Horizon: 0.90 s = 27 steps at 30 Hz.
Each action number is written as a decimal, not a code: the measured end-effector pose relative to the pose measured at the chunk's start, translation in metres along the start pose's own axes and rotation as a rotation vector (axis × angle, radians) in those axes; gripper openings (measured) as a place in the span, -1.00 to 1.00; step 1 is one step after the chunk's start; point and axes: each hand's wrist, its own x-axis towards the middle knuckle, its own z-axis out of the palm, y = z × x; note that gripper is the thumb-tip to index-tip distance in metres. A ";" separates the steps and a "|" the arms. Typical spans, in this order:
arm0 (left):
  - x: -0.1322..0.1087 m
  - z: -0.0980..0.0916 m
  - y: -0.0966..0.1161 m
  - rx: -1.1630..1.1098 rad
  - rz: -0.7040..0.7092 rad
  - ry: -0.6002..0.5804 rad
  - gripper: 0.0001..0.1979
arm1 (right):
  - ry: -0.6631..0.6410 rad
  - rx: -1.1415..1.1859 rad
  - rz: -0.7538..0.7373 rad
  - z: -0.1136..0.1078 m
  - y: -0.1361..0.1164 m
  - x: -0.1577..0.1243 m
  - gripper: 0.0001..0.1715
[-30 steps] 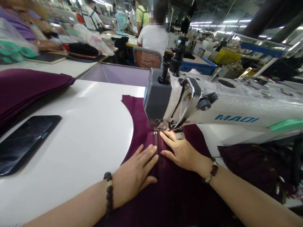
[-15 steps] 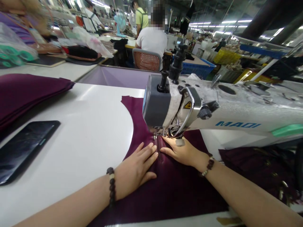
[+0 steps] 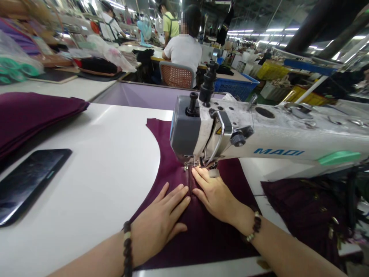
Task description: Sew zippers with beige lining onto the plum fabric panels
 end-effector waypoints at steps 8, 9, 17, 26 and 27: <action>0.003 0.001 -0.004 -0.025 -0.010 0.017 -0.50 | 0.026 0.005 -0.028 -0.002 0.001 0.004 -0.47; 0.003 0.001 -0.005 -0.034 -0.011 0.018 -0.51 | 0.028 0.005 -0.028 -0.003 0.001 0.004 -0.47; 0.008 0.001 -0.013 -0.059 -0.025 -0.023 -0.52 | 0.031 0.001 -0.030 -0.004 0.005 0.013 -0.53; 0.015 0.000 -0.022 -0.099 -0.045 -0.033 -0.55 | -0.001 0.016 -0.038 -0.004 0.011 0.022 -0.60; 0.016 0.000 -0.024 -0.105 -0.044 -0.032 -0.56 | -0.006 0.029 -0.034 -0.004 0.012 0.024 -0.61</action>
